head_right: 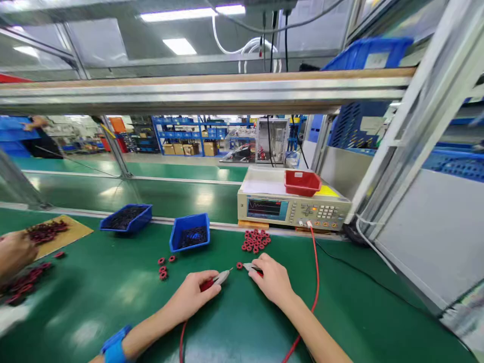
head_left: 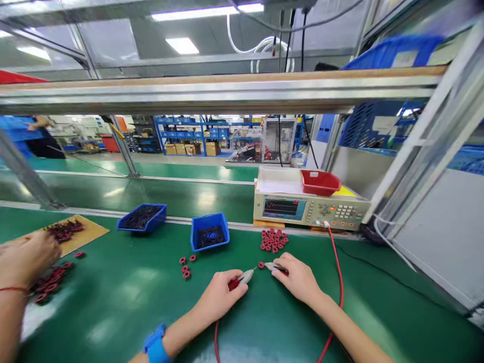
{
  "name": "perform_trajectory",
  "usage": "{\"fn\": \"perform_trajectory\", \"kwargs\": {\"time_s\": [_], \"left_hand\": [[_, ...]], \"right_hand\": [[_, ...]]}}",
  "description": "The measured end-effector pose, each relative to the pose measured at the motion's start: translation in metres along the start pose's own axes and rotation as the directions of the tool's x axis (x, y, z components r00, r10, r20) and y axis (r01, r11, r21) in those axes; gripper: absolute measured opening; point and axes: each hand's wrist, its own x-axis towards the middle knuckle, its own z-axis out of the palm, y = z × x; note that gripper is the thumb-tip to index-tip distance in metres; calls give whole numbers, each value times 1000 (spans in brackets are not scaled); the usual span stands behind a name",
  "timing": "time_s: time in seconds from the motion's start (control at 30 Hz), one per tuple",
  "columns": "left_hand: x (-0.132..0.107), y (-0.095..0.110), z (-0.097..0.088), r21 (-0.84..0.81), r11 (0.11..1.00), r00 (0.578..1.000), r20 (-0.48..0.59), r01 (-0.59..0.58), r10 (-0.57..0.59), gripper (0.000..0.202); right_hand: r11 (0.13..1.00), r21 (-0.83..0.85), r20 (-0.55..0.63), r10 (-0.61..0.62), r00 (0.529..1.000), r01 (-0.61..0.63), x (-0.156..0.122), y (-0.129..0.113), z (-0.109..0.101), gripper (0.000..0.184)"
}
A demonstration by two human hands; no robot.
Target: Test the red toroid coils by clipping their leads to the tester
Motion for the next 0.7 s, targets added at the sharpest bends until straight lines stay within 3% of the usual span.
{"fn": "perform_trajectory", "kwargs": {"time_s": [0.27, 0.7], "left_hand": [[-22, -2, -7, 77, 997, 1000, -9, 16, -15, 20], [-24, 4, -16, 148, 989, 1000, 21, -22, 19, 18]], "right_hand": [[997, 71, 95, -39, 995, 32, -16, -10, 0, 22], [994, 90, 142, -75, 987, 63, -21, -19, -1, 22]]}}
